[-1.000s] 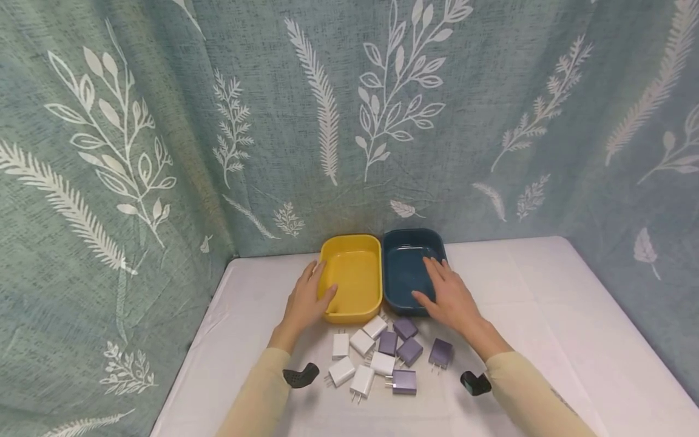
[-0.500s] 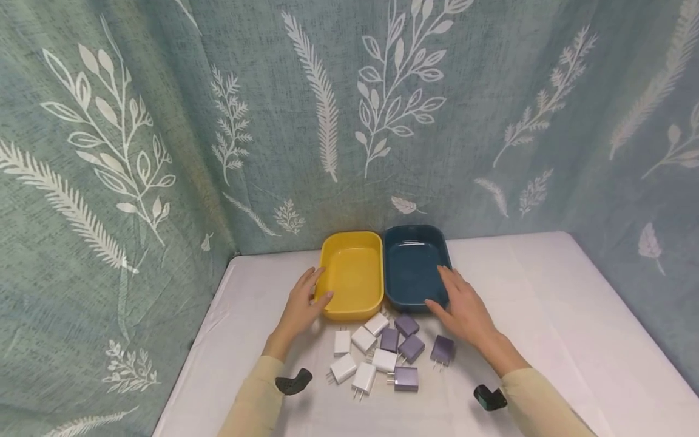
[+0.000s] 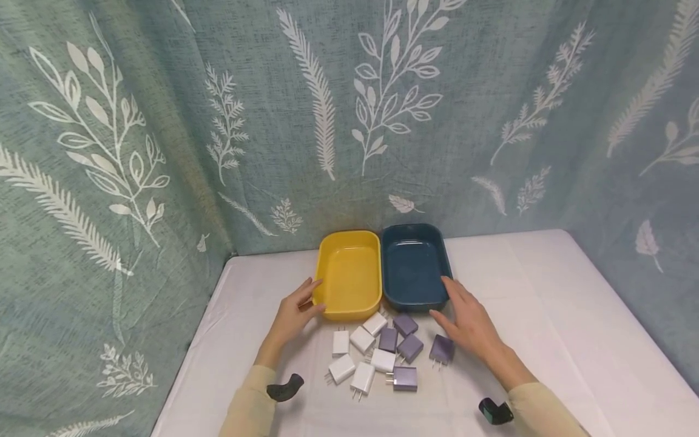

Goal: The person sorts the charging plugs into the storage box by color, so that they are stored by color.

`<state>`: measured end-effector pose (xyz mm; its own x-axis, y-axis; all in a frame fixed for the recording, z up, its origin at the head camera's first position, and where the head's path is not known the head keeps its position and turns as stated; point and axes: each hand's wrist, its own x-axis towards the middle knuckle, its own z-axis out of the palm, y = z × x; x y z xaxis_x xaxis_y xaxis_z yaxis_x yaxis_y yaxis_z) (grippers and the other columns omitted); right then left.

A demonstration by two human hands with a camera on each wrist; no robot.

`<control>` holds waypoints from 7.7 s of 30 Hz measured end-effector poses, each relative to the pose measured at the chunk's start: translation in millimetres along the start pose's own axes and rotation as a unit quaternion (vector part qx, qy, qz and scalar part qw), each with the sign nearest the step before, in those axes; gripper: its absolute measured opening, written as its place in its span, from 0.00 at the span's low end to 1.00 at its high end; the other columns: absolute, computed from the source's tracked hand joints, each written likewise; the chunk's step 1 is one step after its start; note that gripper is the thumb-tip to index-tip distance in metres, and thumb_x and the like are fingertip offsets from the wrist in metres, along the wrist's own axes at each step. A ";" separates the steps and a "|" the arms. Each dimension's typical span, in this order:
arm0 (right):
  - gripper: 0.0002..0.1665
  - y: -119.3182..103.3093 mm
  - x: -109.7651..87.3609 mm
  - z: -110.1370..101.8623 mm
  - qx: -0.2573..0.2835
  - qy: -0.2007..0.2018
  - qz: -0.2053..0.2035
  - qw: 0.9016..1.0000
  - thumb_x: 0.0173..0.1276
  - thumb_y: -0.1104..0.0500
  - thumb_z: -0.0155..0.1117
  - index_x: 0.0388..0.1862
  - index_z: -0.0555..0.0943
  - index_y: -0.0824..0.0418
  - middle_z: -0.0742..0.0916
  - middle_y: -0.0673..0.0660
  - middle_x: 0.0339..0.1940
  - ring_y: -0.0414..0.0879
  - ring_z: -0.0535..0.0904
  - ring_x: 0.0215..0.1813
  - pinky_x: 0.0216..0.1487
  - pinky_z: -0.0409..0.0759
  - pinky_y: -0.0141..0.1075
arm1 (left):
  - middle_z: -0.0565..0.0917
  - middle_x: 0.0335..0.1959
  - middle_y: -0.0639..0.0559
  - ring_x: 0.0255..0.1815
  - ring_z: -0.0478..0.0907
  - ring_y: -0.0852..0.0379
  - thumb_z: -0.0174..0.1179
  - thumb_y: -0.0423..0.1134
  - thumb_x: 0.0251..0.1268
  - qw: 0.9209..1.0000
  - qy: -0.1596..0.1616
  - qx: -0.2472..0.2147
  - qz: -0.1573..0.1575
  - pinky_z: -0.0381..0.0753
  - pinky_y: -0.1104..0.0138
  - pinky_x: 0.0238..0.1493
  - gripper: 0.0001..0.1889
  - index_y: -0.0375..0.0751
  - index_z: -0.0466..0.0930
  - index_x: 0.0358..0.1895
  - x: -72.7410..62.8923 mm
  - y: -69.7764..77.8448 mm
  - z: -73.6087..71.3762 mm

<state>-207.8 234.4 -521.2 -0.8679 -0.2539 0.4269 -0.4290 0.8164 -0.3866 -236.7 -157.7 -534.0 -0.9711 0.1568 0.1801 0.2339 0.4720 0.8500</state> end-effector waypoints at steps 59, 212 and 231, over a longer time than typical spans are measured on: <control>0.38 2.6 -74.5 13.2 0.113 -0.011 0.065 0.991 0.43 0.61 0.82 0.56 0.79 0.65 0.87 0.59 0.52 0.53 0.86 0.48 0.51 0.81 0.24 | 0.74 0.67 0.38 0.66 0.75 0.43 0.66 0.36 0.61 0.983 0.008 -0.150 -0.104 0.78 0.71 0.61 0.35 0.42 0.65 0.72 -18.8 21.9 1.4; 0.25 -25.7 33.4 7.1 0.284 0.051 0.088 0.953 0.53 0.65 0.77 0.52 0.82 0.67 0.86 0.67 0.50 0.60 0.86 0.48 0.47 0.86 0.42 | 0.73 0.69 0.44 0.68 0.73 0.49 0.65 0.41 0.64 0.978 0.035 -0.168 -0.115 0.77 0.71 0.62 0.33 0.51 0.66 0.72 -15.3 -16.0 13.5; 0.25 -24.3 46.2 17.4 0.247 0.062 0.108 0.961 0.52 0.67 0.76 0.50 0.82 0.70 0.86 0.69 0.49 0.61 0.86 0.47 0.48 0.84 0.49 | 0.73 0.69 0.43 0.68 0.73 0.48 0.64 0.38 0.65 0.978 0.027 -0.175 -0.111 0.77 0.72 0.62 0.32 0.44 0.65 0.72 -23.3 4.5 6.3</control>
<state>-241.9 193.7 -506.3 -0.9265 -0.0172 0.3758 -0.3355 0.4898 -0.8047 -212.7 -153.8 -537.5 -0.9994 0.0328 -0.0106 -0.0051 0.1615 0.9869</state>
